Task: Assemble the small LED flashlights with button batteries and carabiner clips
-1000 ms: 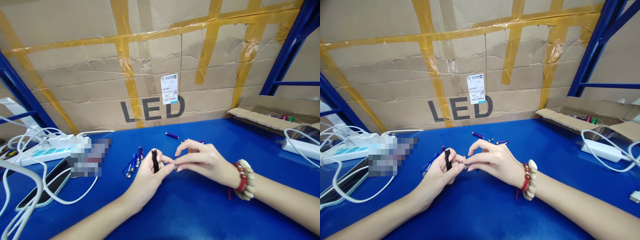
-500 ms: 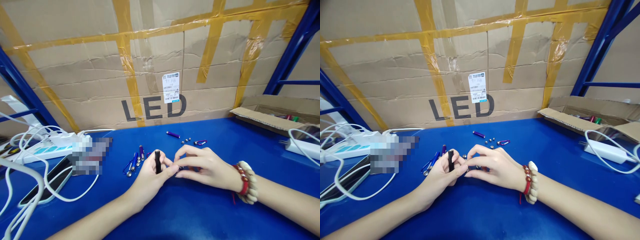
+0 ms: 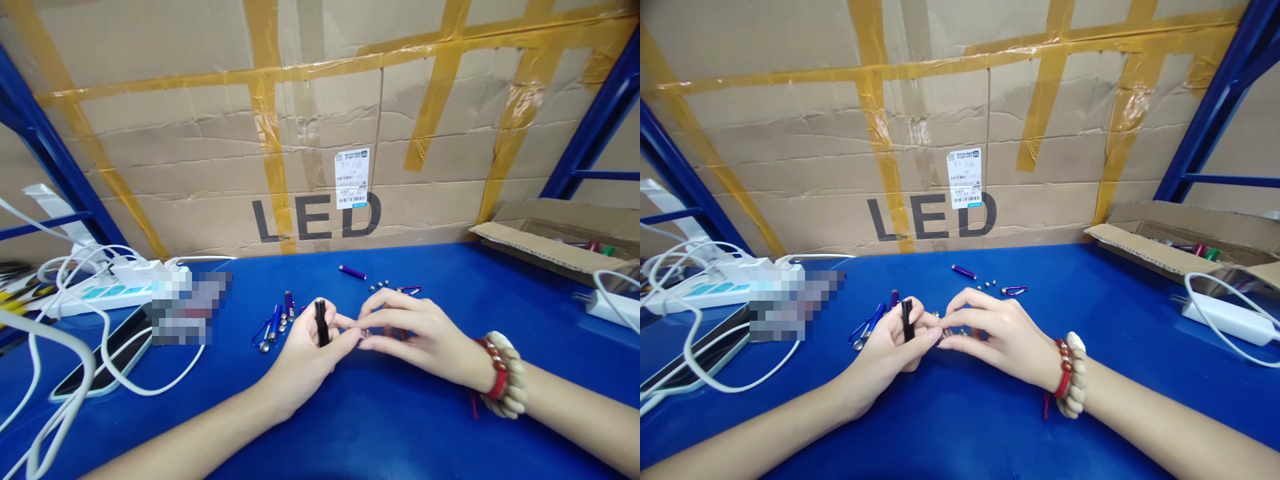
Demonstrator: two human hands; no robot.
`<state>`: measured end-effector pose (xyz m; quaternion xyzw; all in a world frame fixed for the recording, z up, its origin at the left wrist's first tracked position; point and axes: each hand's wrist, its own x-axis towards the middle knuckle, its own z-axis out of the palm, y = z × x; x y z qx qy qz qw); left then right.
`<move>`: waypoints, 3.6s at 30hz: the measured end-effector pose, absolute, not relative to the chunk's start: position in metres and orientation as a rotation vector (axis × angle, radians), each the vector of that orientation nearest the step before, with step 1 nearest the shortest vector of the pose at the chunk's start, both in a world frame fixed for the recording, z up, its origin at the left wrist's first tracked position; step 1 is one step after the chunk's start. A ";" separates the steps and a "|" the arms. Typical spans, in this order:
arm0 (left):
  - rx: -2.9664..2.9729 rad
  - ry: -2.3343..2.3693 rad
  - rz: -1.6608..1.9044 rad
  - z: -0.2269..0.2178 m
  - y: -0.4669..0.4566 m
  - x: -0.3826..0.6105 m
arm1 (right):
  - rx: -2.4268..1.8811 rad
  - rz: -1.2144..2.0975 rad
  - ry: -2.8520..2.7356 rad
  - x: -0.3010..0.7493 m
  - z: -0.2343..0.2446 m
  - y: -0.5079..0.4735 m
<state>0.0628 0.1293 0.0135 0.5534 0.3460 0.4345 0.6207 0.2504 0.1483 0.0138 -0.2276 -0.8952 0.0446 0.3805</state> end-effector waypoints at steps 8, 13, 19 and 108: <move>1.259 0.783 0.892 0.012 0.131 0.062 | -0.532 0.259 -2.172 0.244 0.018 0.149; 1.403 0.796 0.927 0.008 0.129 0.063 | -0.566 0.345 -2.145 0.243 0.019 0.147; 1.577 0.840 0.992 0.011 0.124 0.062 | -0.858 0.750 -1.936 0.243 0.016 0.146; 2.207 0.980 1.144 0.012 0.127 0.060 | -0.681 0.234 -1.997 0.245 0.018 0.148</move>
